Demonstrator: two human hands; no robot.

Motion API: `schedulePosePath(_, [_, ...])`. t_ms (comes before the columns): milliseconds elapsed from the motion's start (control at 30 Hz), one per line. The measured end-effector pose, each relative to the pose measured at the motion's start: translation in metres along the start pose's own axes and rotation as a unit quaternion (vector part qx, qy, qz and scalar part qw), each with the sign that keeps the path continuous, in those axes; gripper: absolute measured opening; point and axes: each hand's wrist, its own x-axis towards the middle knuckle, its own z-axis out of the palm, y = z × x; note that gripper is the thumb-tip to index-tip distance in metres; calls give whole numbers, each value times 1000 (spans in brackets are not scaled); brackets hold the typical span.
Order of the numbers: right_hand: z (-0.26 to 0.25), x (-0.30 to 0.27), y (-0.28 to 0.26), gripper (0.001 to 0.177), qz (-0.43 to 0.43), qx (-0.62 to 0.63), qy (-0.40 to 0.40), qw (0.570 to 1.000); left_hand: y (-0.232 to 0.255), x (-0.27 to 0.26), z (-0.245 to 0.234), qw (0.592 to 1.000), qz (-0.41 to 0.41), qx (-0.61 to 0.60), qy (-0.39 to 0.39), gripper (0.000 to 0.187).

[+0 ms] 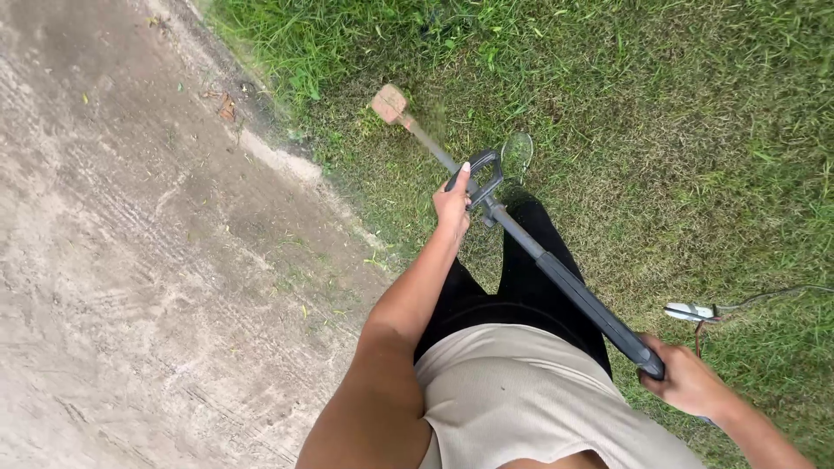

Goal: Trimming grass along a concrete edge and building foundation using an electric string trimmer

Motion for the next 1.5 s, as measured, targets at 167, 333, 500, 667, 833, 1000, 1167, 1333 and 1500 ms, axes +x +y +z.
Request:
schedulePosePath(167, [-26, -5, 18, 57, -2, -9, 16, 1000, 5, -8, 58, 999, -17, 25, -34, 35])
schedulePosePath(333, [-52, 7, 19, 60, -32, -49, 19, 998, 9, 10, 78, 999, -29, -8, -42, 58])
schedulePosePath(500, [-54, 35, -16, 52, -57, -82, -9, 995, 33, 27, 40, 993, 2, -111, -49, 60])
schedulePosePath(667, [-52, 67, -92, 49, -80, -116, -21, 990, 63, 58, -32, 993, 30, -118, -10, 24])
schedulePosePath(833, [-47, 96, -155, 57, -73, -167, -28, 983, 77, 101, -106, 990, 89, -100, 34, 26])
schedulePosePath(1000, [-25, 120, -182, 48, -155, -50, -18, 986, 98, 117, -163, 970, 170, -50, 164, 48])
schedulePosePath(1167, [-2, 125, -185, 41, -144, -65, -15, 987, 107, 105, -185, 971, 159, -31, 177, 49])
schedulePosePath(1333, [8, 107, -180, 46, -121, -68, 3, 990, 106, 86, -168, 974, 180, -19, 138, 50])
schedulePosePath(1500, [20, 90, -148, 45, -119, -63, 22, 991, 78, 102, -150, 983, 161, -10, 93, 47])
